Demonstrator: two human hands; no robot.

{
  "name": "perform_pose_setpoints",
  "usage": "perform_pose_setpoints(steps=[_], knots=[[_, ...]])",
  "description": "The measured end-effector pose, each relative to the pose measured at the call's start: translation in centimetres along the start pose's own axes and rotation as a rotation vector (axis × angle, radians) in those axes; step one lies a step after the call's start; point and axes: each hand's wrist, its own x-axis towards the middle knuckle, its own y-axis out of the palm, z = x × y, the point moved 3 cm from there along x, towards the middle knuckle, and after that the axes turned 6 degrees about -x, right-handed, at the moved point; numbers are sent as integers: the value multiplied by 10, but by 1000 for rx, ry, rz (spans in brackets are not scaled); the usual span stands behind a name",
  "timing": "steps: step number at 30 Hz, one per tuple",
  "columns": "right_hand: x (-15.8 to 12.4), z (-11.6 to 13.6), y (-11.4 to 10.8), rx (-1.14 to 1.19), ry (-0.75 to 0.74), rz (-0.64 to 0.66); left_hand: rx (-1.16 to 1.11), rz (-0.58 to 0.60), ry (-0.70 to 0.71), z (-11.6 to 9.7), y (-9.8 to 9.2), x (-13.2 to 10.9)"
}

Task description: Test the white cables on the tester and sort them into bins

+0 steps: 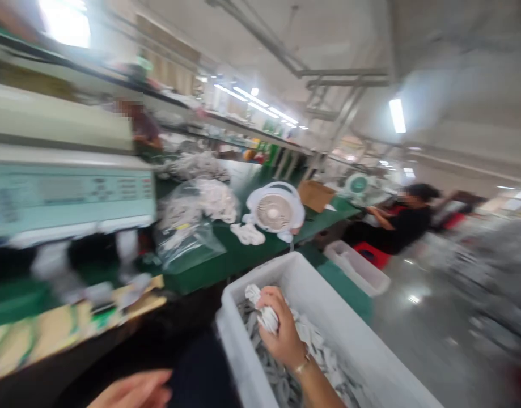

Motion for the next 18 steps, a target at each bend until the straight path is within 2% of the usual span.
perform_pose_setpoints(steps=[3,4,5,7,8,10,13,15,17,18], knots=[[11,81,45,47,-475,384,-148,122,-53,4,-18,-2],[9,100,61,63,-606,474,-199,276,-30,3,-21,0],[6,115,76,89,-701,534,-248,338,36,0,-28,4],[3,129,102,186,-748,597,-281,329,157,-3,-49,12],[5,130,113,259,-695,606,-285,273,205,-4,-61,14],[16,124,133,427,-457,566,-274,156,273,-3,-81,15],[30,105,161,718,73,524,-210,31,426,-4,-99,12],[31,99,181,925,383,619,-177,6,524,-5,-103,13],[29,99,194,1067,556,688,-166,-8,561,-2,-104,19],[28,100,198,1078,575,689,-152,-32,565,-1,-104,23]])
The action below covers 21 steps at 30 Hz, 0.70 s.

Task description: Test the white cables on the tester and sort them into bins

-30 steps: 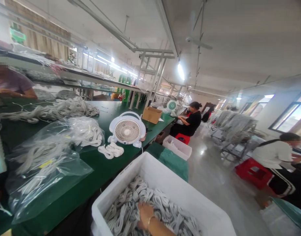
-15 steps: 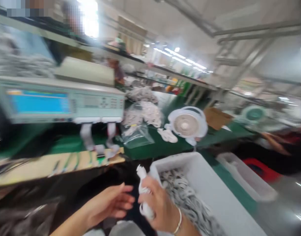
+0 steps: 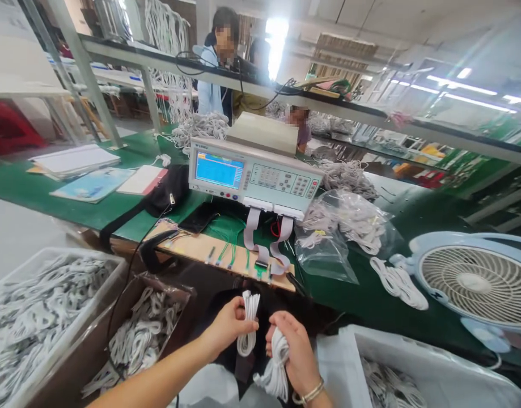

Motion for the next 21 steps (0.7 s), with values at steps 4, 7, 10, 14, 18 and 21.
perform_pose_setpoints(steps=[4,7,10,14,18,21], knots=[[4,2,5,-328,-175,-81,213,-123,116,11,-2,8],[7,3,5,-578,-288,-155,341,-70,186,12,5,8],[11,-1,1,-698,-311,-206,378,-9,214,10,14,3],[17,-8,-4,-551,-311,-164,322,-5,232,5,21,-4],[19,-12,-9,-490,-312,-185,421,-8,318,-2,27,-11],[21,-14,-12,-480,-285,-161,482,17,383,-2,32,-13]])
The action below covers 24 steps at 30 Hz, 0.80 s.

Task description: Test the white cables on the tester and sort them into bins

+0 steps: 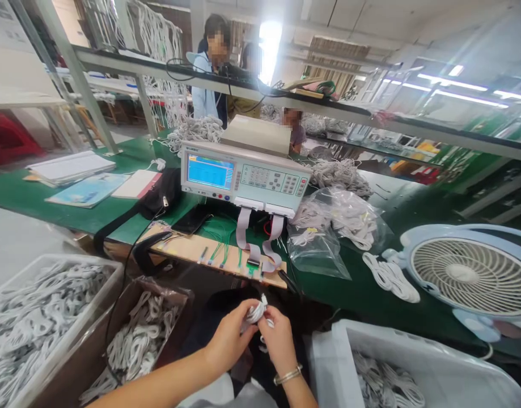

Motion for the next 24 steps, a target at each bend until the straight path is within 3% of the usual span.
perform_pose_setpoints(steps=[5,7,10,12,15,19,24], knots=[[6,-3,-2,387,222,76,-359,-72,-63,10,-3,10],[11,2,-4,433,202,96,-332,33,-66,7,-6,17],[23,8,-6,363,167,101,-159,227,47,-8,-12,25],[31,10,-7,304,147,98,-115,235,112,-14,-17,30],[41,11,-8,226,107,131,-232,117,37,-9,-21,38],[49,13,-6,189,114,167,-472,-72,-213,12,-23,45],[52,7,3,422,240,100,-566,-158,-374,17,-34,46]])
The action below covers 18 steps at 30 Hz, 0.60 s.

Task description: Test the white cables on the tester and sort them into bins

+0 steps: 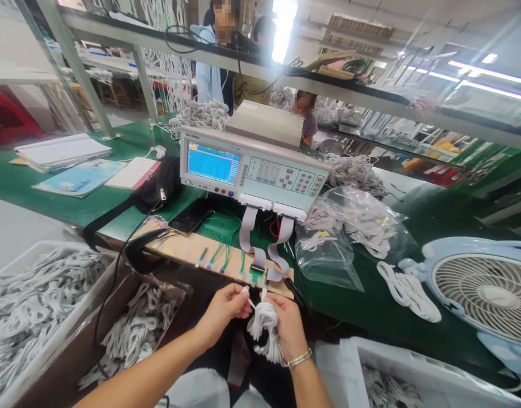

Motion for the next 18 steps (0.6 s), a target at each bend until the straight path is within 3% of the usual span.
perform_pose_setpoints(steps=[3,12,18], knots=[[-3,-4,1,50,-9,-59,38,-5,-9,-6,-5,0],[-18,6,-9,-281,-166,-79,-55,-44,-87,12,1,11],[-15,3,-9,-270,-166,-71,-84,-66,-83,11,6,10]])
